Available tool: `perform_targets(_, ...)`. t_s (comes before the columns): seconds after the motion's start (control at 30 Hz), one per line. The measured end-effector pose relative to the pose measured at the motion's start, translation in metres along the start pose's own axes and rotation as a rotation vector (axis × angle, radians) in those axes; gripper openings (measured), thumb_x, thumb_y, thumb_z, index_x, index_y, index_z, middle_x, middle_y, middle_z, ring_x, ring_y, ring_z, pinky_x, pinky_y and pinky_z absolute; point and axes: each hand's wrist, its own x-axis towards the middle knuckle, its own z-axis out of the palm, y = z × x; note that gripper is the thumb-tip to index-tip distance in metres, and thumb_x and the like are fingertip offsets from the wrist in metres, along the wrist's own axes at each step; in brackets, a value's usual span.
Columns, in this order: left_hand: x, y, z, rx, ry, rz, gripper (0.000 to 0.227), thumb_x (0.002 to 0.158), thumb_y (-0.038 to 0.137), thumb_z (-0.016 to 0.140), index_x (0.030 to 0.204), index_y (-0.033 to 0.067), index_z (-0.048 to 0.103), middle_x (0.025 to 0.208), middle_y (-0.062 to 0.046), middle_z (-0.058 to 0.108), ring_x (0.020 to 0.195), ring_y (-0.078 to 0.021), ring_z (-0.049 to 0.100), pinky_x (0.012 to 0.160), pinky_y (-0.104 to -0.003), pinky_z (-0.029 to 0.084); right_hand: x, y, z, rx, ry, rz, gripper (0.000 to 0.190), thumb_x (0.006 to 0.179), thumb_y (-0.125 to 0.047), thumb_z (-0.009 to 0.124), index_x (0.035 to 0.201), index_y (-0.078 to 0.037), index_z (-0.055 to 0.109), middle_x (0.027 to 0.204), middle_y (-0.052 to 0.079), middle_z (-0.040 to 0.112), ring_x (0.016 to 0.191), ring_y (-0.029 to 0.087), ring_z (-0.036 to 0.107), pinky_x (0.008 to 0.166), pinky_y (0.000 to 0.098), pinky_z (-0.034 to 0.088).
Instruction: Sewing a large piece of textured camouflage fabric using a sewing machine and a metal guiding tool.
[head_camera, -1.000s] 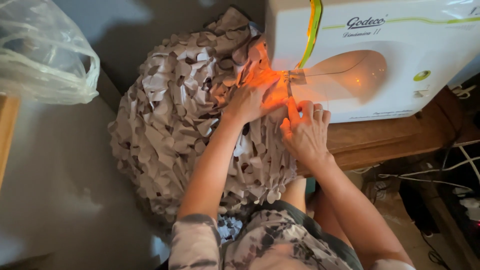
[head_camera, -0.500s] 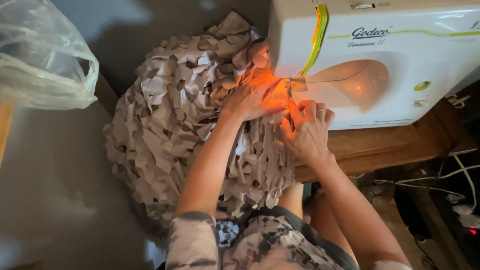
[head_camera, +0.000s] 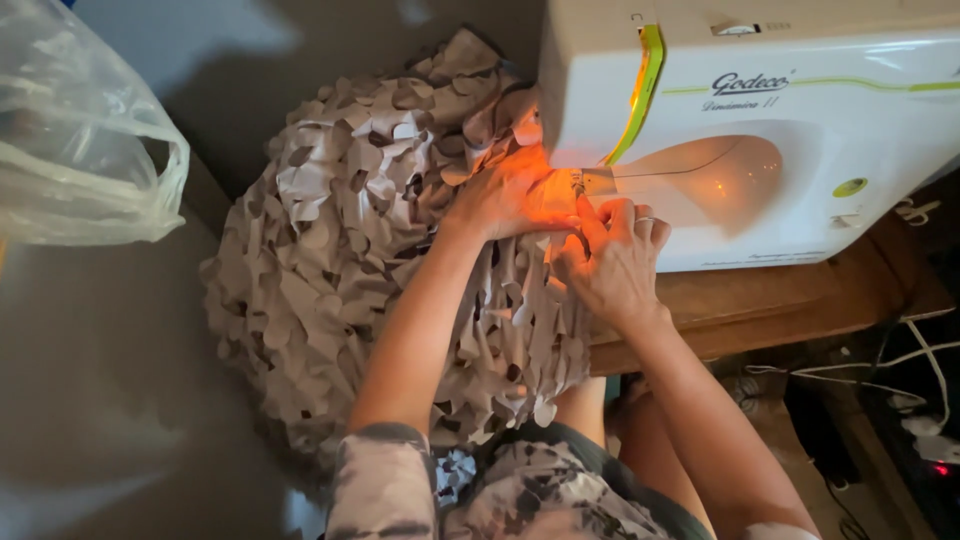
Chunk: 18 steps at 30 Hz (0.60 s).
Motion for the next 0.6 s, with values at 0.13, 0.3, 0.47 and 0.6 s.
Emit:
perform_targets(0.13, 0.011, -0.004, 0.012, -0.005, -0.033, -0.063, 0.092, 0.060, 0.092, 0.066, 0.129, 0.0320, 0.063, 0.143, 0.000, 0.060, 0.139, -0.0208, 0.053, 0.112, -0.028, 0.046, 0.001, 0.007, 0.009, 0.027, -0.043, 0.036, 0.048, 0.090, -0.028, 0.057, 0.133, -0.012, 0.072, 0.094, 0.003, 0.040, 0.100, 0.031, 0.047, 0.087, 0.0449, 0.029)
perform_targets(0.3, 0.011, 0.003, -0.024, -0.065, 0.207, 0.253, 0.057, 0.073, 0.071, 0.081, 0.087, 0.0173, 0.067, 0.100, -0.002, 0.066, 0.131, -0.0216, 0.055, 0.100, -0.027, 0.048, 0.003, 0.013, 0.019, 0.029, -0.059, 0.048, 0.047, 0.092, -0.028, 0.055, 0.134, -0.015, 0.073, 0.094, 0.002, 0.041, 0.102, 0.029, 0.047, 0.088, 0.0448, 0.028)
perform_targets(0.47, 0.017, 0.005, -0.035, -0.123, 0.237, 0.316, 0.070, 0.065, 0.079, 0.084, 0.074, 0.0134, 0.062, 0.086, -0.004, 0.063, 0.119, -0.0274, 0.062, 0.092, -0.035, 0.052, 0.003, 0.019, 0.023, 0.012, -0.032, 0.033, 0.037, 0.095, -0.027, 0.060, 0.127, -0.018, 0.077, 0.092, 0.003, 0.047, 0.097, 0.031, 0.053, 0.087, 0.0443, 0.031)
perform_targets(0.6, 0.024, -0.012, -0.022, -0.172, 0.182, 0.292, 0.067, 0.067, 0.073, 0.086, 0.076, 0.0106, 0.064, 0.085, -0.007, 0.065, 0.109, -0.0346, 0.066, 0.092, -0.041, 0.053, 0.001, 0.022, 0.022, 0.022, -0.027, 0.053, 0.028, 0.097, -0.029, 0.067, 0.120, -0.021, 0.080, 0.085, 0.004, 0.053, 0.083, 0.031, 0.060, 0.079, 0.0424, 0.038)
